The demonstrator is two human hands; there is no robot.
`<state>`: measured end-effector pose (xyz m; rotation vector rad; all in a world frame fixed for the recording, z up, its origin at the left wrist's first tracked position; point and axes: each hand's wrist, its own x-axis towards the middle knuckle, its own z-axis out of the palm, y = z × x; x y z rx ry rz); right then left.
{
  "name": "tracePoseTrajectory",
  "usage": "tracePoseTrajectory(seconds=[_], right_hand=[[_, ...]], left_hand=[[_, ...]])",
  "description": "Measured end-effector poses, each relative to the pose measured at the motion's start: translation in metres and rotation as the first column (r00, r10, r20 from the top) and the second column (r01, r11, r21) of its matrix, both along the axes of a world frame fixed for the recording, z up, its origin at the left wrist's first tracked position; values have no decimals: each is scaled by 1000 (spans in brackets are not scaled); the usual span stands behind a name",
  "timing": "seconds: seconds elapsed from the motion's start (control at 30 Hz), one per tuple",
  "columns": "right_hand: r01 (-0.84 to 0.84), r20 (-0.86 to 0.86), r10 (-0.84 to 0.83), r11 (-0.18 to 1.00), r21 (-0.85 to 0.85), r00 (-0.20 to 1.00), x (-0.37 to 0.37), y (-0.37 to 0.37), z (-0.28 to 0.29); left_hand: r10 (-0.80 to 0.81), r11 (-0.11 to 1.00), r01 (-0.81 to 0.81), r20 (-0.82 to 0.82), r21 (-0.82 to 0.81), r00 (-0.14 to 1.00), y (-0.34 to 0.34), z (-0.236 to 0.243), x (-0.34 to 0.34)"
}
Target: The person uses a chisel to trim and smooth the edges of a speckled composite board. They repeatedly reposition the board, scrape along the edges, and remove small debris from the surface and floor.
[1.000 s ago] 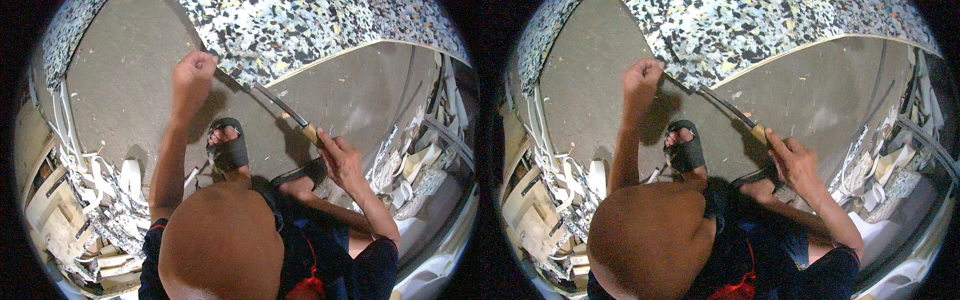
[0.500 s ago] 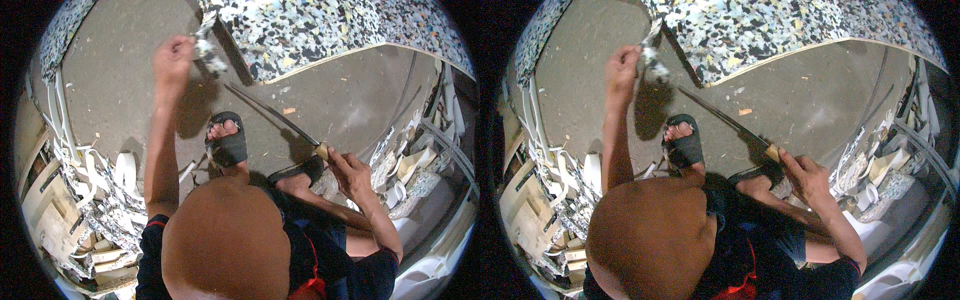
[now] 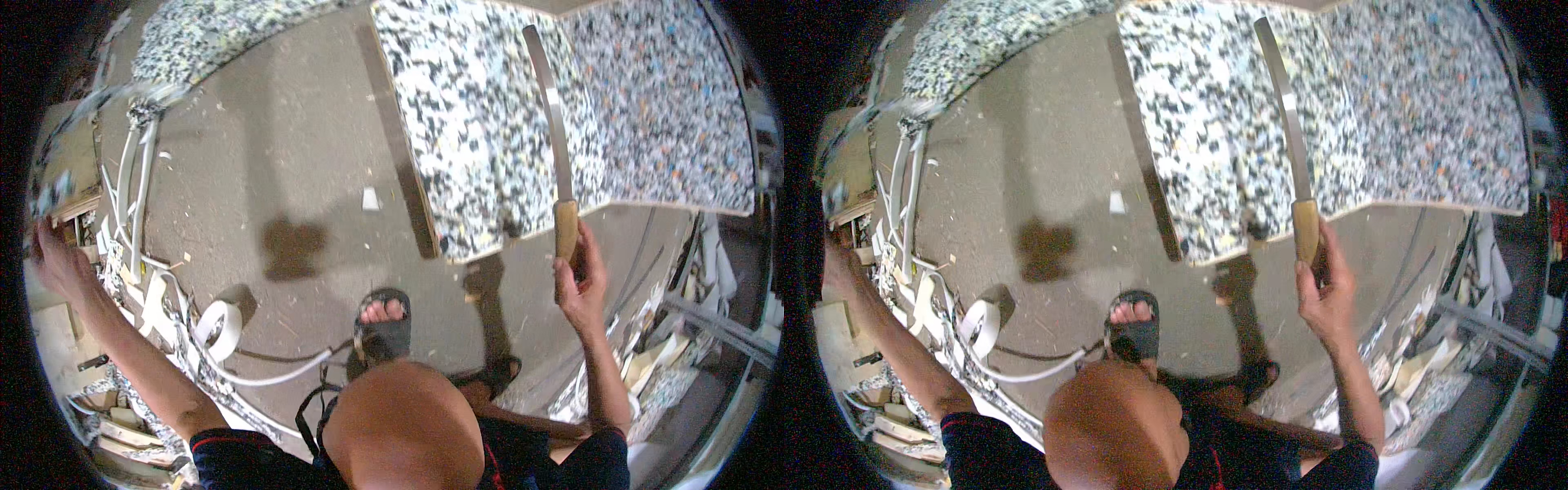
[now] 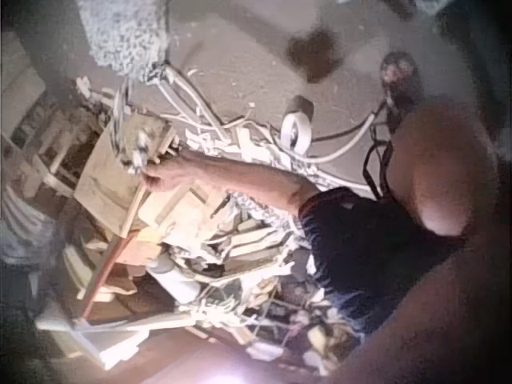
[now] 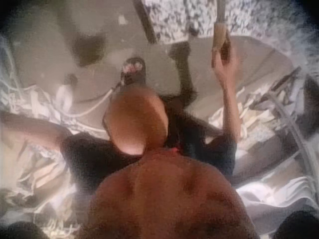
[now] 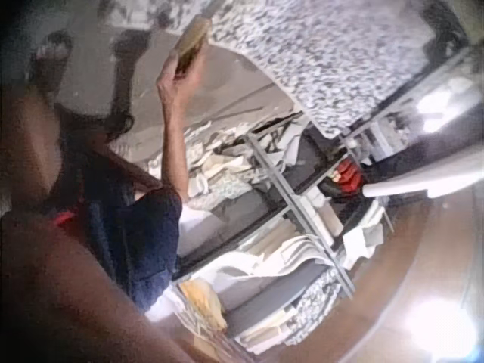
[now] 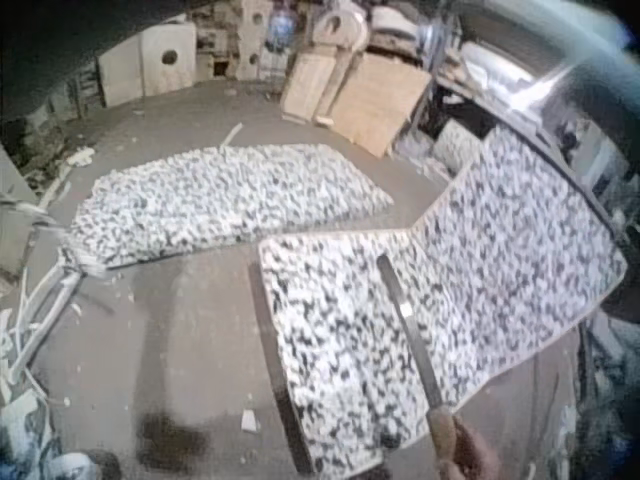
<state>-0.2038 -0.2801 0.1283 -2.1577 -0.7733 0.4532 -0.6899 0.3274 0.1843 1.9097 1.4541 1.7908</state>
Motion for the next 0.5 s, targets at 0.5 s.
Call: tracePoseTrajectory(seconds=[0.5], right_hand=[[-159, 433, 166, 986, -53, 886, -20, 225, -76]], left_hand=[[-380, 492, 555, 408, -670, 830, -210, -202, 300]])
